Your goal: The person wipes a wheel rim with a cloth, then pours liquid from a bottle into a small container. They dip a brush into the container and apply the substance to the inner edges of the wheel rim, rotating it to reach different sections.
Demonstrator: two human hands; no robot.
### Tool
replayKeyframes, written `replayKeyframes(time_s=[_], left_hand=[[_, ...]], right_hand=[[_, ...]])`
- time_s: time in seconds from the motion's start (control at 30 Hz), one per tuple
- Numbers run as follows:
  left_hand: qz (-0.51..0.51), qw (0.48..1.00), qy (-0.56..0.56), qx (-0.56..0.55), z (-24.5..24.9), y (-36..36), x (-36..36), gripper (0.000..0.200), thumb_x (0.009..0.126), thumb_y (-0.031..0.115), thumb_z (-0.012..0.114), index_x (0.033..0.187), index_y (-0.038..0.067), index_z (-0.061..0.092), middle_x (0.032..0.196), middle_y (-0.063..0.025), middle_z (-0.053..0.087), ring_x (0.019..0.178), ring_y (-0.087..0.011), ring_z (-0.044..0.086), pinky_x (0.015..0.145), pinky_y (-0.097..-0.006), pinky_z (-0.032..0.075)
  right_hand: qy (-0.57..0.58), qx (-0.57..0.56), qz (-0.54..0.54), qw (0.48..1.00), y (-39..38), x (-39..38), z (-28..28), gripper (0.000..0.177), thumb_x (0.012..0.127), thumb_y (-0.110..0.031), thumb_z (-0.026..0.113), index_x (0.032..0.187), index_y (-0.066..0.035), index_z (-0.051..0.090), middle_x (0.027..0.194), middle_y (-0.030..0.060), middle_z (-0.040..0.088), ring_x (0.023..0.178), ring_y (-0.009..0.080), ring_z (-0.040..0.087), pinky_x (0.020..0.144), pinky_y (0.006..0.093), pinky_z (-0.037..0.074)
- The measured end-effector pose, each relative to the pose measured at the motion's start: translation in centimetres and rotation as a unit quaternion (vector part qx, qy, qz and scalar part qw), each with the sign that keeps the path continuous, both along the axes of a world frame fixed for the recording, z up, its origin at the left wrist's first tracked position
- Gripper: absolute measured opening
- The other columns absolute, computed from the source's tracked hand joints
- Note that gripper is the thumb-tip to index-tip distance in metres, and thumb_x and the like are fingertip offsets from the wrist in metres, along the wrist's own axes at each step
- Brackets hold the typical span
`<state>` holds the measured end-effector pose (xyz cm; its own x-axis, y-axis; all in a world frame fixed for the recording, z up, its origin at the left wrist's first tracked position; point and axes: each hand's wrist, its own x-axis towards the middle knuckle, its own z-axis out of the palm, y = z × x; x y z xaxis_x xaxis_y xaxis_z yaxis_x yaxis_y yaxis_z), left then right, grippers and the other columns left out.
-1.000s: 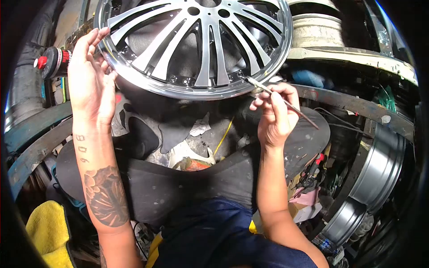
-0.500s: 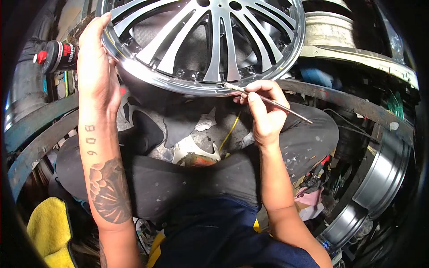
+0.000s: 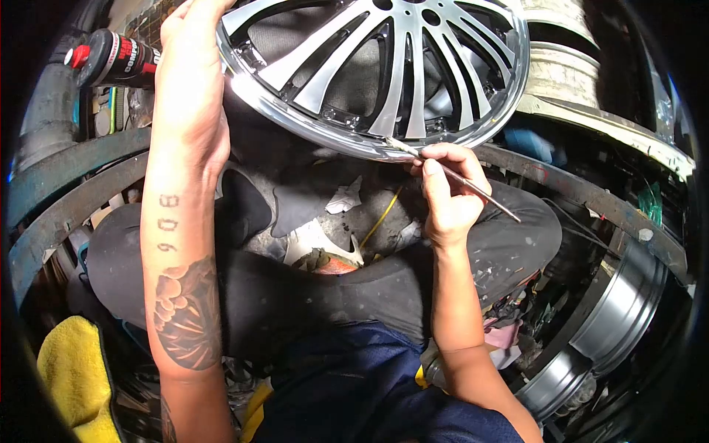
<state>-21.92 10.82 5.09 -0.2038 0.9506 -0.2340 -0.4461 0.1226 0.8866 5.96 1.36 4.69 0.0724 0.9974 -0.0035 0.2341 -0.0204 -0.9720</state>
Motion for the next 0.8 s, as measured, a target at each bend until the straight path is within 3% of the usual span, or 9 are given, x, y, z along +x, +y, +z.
replayKeyframes(time_s=[0.03, 0.13, 0.2, 0.33, 0.4, 0.53, 0.8], left_hand=[[-0.042, 0.995, -0.080, 0.042, 1.4, -0.1, 0.3, 0.038, 0.098, 0.030, 0.057, 0.127, 0.006, 0.057, 0.112, -0.0116, 0.068, 0.096, -0.0204, 0.067, 0.087, -0.0357, 0.053], [0.029, 0.997, -0.069, 0.010, 3.6, 0.0, 3.2, 0.029, 0.101, 0.024, 0.051, 0.118, 0.002, 0.059, 0.095, -0.0138, 0.072, 0.076, -0.0250, 0.072, 0.069, -0.0361, 0.061], [0.007, 0.995, -0.094, -0.027, 3.3, 0.4, 2.4, 0.029, 0.101, 0.025, 0.051, 0.119, 0.003, 0.058, 0.099, -0.0145, 0.072, 0.079, -0.0247, 0.073, 0.071, -0.0365, 0.061], [0.051, 0.996, -0.074, 0.016, 3.2, -0.1, 2.9, 0.028, 0.101, 0.024, 0.053, 0.119, 0.003, 0.057, 0.101, -0.0148, 0.071, 0.080, -0.0251, 0.072, 0.071, -0.0367, 0.061], [0.063, 0.994, -0.085, -0.027, 3.0, 0.5, 2.6, 0.027, 0.100, 0.023, 0.054, 0.119, 0.004, 0.056, 0.101, -0.0147, 0.070, 0.081, -0.0253, 0.072, 0.071, -0.0366, 0.061], [0.046, 0.996, -0.062, 0.049, 3.1, -0.6, 3.0, 0.030, 0.099, 0.018, 0.056, 0.125, 0.005, 0.047, 0.102, -0.0140, 0.068, 0.081, -0.0243, 0.072, 0.070, -0.0354, 0.061], [0.067, 0.997, -0.017, 0.028, 3.0, -0.7, 3.5, 0.037, 0.097, 0.013, 0.057, 0.130, 0.007, 0.041, 0.105, -0.0124, 0.063, 0.079, -0.0215, 0.071, 0.067, -0.0315, 0.060]], right_hand=[[0.005, 0.003, -0.003, 1.000, 0.0, -0.1, -0.1, 0.015, 0.089, 0.006, 0.063, 0.103, 0.004, 0.065, 0.093, 0.0094, 0.070, 0.082, 0.0142, 0.069, 0.076, 0.0261, 0.055], [0.011, 0.012, -0.011, 1.000, -0.1, -0.3, -0.3, 0.016, 0.089, 0.006, 0.063, 0.104, 0.004, 0.065, 0.093, 0.0098, 0.070, 0.082, 0.0148, 0.069, 0.076, 0.0263, 0.056], [0.003, 0.019, -0.015, 1.000, -0.1, -0.5, -0.3, 0.016, 0.089, 0.006, 0.063, 0.104, 0.004, 0.064, 0.093, 0.0099, 0.070, 0.083, 0.0150, 0.069, 0.076, 0.0263, 0.056], [0.000, 0.012, -0.019, 1.000, -0.1, -0.6, -0.2, 0.015, 0.089, 0.006, 0.064, 0.104, 0.004, 0.065, 0.093, 0.0101, 0.070, 0.083, 0.0150, 0.069, 0.076, 0.0261, 0.056], [-0.005, 0.010, -0.017, 1.000, -0.1, -0.5, -0.2, 0.015, 0.089, 0.005, 0.064, 0.104, 0.004, 0.065, 0.093, 0.0101, 0.070, 0.082, 0.0150, 0.069, 0.077, 0.0263, 0.056], [-0.011, 0.017, -0.013, 1.000, -0.1, -0.4, -0.5, 0.014, 0.089, 0.005, 0.065, 0.103, 0.004, 0.065, 0.092, 0.0102, 0.070, 0.082, 0.0151, 0.069, 0.077, 0.0270, 0.056], [-0.031, 0.015, -0.017, 0.999, -0.1, -0.5, -0.5, 0.015, 0.087, 0.007, 0.065, 0.102, 0.004, 0.066, 0.093, 0.0106, 0.070, 0.083, 0.0156, 0.070, 0.078, 0.0272, 0.056]])
